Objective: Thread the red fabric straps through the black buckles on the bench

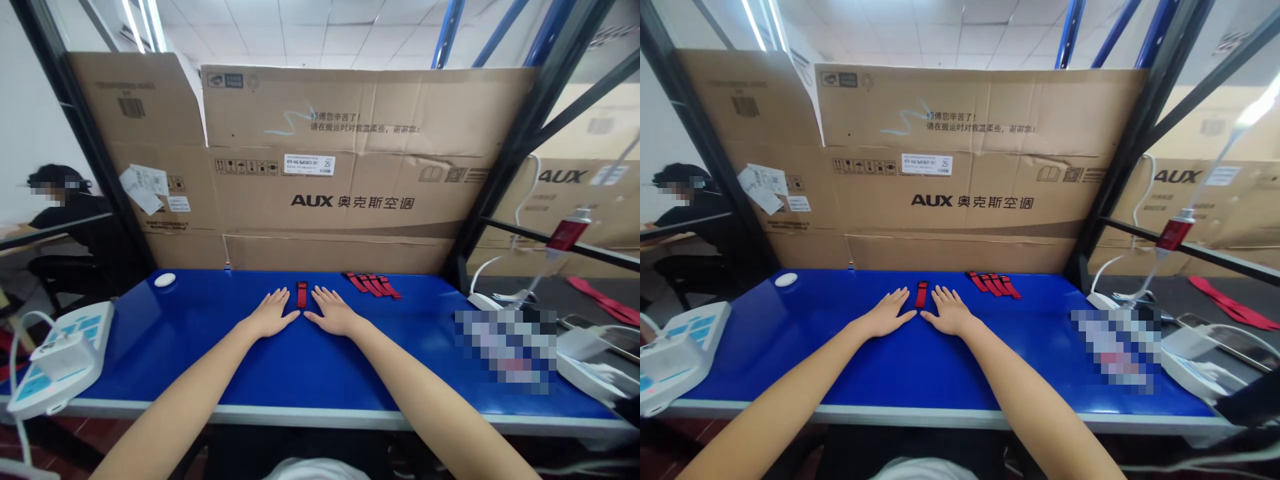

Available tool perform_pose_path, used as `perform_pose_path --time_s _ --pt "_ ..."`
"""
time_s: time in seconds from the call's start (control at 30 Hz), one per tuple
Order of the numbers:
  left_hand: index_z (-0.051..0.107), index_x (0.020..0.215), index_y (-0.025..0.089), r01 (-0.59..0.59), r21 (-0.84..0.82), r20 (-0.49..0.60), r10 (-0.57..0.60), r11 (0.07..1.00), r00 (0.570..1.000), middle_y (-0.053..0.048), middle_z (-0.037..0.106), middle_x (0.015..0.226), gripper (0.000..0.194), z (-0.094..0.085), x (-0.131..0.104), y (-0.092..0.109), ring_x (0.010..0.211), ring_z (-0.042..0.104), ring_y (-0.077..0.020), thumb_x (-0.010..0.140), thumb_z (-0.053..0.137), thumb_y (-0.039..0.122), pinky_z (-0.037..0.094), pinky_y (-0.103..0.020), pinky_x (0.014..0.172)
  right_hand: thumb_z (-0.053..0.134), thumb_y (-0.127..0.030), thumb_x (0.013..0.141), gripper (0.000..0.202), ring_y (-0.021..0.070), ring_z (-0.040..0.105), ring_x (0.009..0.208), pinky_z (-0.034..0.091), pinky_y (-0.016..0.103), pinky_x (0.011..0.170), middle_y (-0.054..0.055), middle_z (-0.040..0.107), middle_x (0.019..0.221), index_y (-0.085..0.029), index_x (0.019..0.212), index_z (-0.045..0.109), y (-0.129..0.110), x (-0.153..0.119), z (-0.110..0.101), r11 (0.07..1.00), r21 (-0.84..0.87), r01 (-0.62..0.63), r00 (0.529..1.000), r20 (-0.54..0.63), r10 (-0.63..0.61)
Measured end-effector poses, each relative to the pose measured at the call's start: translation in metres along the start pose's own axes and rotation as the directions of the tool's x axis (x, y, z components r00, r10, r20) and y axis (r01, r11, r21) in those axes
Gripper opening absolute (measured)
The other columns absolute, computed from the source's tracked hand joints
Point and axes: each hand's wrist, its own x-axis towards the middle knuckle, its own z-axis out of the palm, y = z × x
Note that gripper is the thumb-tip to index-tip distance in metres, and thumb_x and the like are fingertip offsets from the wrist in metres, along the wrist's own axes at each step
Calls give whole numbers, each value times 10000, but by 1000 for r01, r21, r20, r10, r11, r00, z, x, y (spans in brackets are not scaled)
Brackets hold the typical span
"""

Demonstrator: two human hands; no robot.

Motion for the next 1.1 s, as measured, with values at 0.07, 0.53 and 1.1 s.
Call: perform_pose_path --time_s 0.07,0.53,1.1 --pt "246 1504 116 1 2 4 -1 1000 1000 -115 127 1582 887 -1 0 1 1467 84 -281 856 271 721 77 -436 1182 202 -755 852 931 258 65 1476 44 415 1184 105 134 1586 -107 1520 197 -1 -1 0 1000 -8 0 1000 0 0" --pt "341 1467 141 -42 -51 -66 39 998 997 -157 200 1558 852 6 4 -7 1451 150 -315 847 334 725 116 -478 1165 291 -725 863 876 274 96 1472 68 438 1179 118 180 1577 -137 1511 249 0 0 0 999 37 3 1000 -22 -3" --pt "384 1448 191 -92 21 -116 93 996 989 -151 314 1533 631 0 -3 10 1413 272 -351 920 391 536 213 -527 1125 449 -628 868 746 304 210 1444 149 459 1162 140 300 1539 -155 1444 408 5 1 -6 995 93 35 998 -61 -29"
